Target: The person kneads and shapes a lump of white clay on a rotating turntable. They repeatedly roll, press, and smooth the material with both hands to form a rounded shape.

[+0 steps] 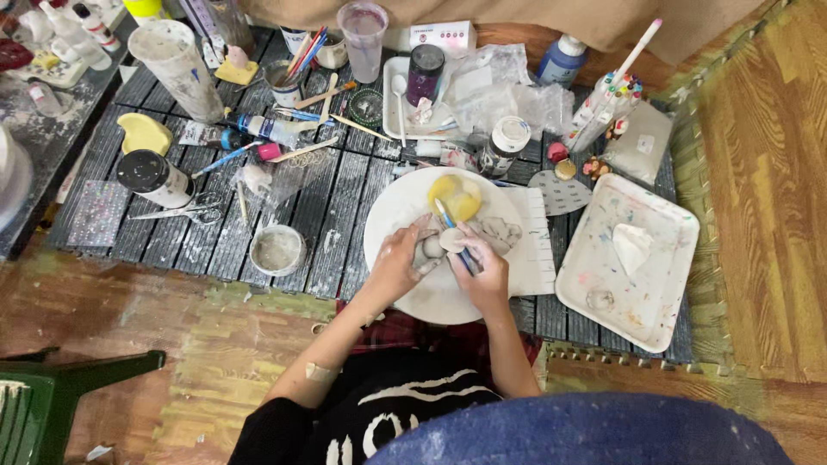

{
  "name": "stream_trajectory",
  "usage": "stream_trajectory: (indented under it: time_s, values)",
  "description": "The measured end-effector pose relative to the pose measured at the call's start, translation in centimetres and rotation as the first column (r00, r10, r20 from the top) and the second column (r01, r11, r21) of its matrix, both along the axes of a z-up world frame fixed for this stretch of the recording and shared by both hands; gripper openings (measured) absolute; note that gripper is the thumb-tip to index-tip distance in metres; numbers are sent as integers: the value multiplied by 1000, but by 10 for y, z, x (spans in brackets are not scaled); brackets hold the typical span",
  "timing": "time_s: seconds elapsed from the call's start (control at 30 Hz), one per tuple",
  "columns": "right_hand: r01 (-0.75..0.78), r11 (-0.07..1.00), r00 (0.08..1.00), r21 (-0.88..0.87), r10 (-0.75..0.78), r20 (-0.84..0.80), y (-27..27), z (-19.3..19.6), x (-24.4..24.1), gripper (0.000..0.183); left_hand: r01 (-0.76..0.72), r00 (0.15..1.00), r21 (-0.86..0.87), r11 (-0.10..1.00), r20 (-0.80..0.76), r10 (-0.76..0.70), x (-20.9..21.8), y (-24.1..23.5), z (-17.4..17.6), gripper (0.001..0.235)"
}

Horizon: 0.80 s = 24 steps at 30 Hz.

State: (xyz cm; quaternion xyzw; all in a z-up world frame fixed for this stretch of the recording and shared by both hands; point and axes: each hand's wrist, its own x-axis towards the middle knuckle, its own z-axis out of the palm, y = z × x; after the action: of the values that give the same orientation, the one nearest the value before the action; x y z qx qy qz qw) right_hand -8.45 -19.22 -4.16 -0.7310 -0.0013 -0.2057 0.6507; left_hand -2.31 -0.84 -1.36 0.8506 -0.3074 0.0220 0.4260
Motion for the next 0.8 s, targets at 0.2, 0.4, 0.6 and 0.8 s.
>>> stream_trajectory:
  time_s: [0.2, 0.4, 0.6, 0.8]
  values:
    - [-172, 984, 985, 45, 170, 25, -10, 4, 15, 22, 90, 966, -238, 967, -215, -143, 12, 0, -1, 87]
    - [-74, 997, 990, -34, 69, -125, -4, 10, 8, 19, 163, 982, -239, 957, -51, -180, 15, 2, -1, 84]
    - [-73, 983, 997, -169, 70, -25, -3, 16, 5, 23, 111, 991, -206, 972, -44, -123, 15, 2, 3, 76]
    - [-78, 981, 996, -175, 82, 16, -2, 9, 2, 24, 138, 990, -196, 971, 7, -139, 14, 6, 2, 73]
